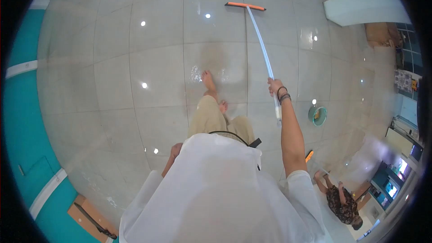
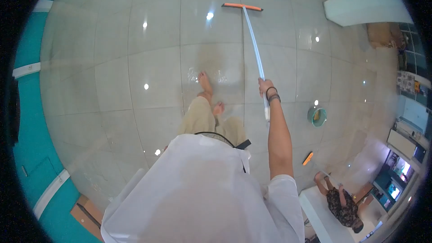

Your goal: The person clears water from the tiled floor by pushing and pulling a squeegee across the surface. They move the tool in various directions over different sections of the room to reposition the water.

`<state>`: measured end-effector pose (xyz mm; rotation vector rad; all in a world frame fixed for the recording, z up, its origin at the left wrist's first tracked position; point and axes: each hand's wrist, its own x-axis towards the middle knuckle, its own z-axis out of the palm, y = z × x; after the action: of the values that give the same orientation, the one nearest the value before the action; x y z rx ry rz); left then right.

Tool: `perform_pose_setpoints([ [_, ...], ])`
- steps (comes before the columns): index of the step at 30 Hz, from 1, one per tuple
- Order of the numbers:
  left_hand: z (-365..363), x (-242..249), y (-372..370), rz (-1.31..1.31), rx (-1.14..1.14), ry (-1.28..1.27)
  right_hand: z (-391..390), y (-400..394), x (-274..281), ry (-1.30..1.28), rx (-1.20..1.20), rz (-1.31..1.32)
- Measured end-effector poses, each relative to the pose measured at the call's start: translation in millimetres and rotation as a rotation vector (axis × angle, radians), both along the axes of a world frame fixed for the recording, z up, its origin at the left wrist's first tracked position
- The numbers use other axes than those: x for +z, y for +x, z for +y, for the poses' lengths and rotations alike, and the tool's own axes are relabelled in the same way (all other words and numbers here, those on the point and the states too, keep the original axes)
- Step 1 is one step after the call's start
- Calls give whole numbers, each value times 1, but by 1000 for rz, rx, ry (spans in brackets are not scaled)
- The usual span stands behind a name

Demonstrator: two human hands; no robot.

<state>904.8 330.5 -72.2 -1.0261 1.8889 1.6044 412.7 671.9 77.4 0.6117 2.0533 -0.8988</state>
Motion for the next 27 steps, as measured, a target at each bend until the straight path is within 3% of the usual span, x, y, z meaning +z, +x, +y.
perform_pose_setpoints([
  [8, -27, 40, -53, -206, -124, -50, -1, -38, 3, -165, -130, -101],
  [10, -40, 50, -68, -233, -125, -62, 4, -28, -1, -176, -306, -245],
  [15, -108, 96, -183, -284, -66, -105, 18, -11, -16, -169, -372, -200],
  [17, -163, 25, -184, -157, -28, -109, 16, -4, -14, -114, -312, -168],
  [18, -176, 41, -231, -220, -195, -268, 13, -7, -13, -112, -321, -170],
  [19, -189, 23, -251, -176, -67, -259, 14, -8, -12, -56, -270, -171],
  [22, -171, 83, -359, 50, 179, -198, 18, -20, -4, 35, -183, -169],
  [25, -154, 69, -370, 84, 176, -80, 19, -36, 13, 61, -160, -151],
  [27, -132, 32, -341, -11, 92, -63, 31, -49, 14, 23, -186, -183],
])
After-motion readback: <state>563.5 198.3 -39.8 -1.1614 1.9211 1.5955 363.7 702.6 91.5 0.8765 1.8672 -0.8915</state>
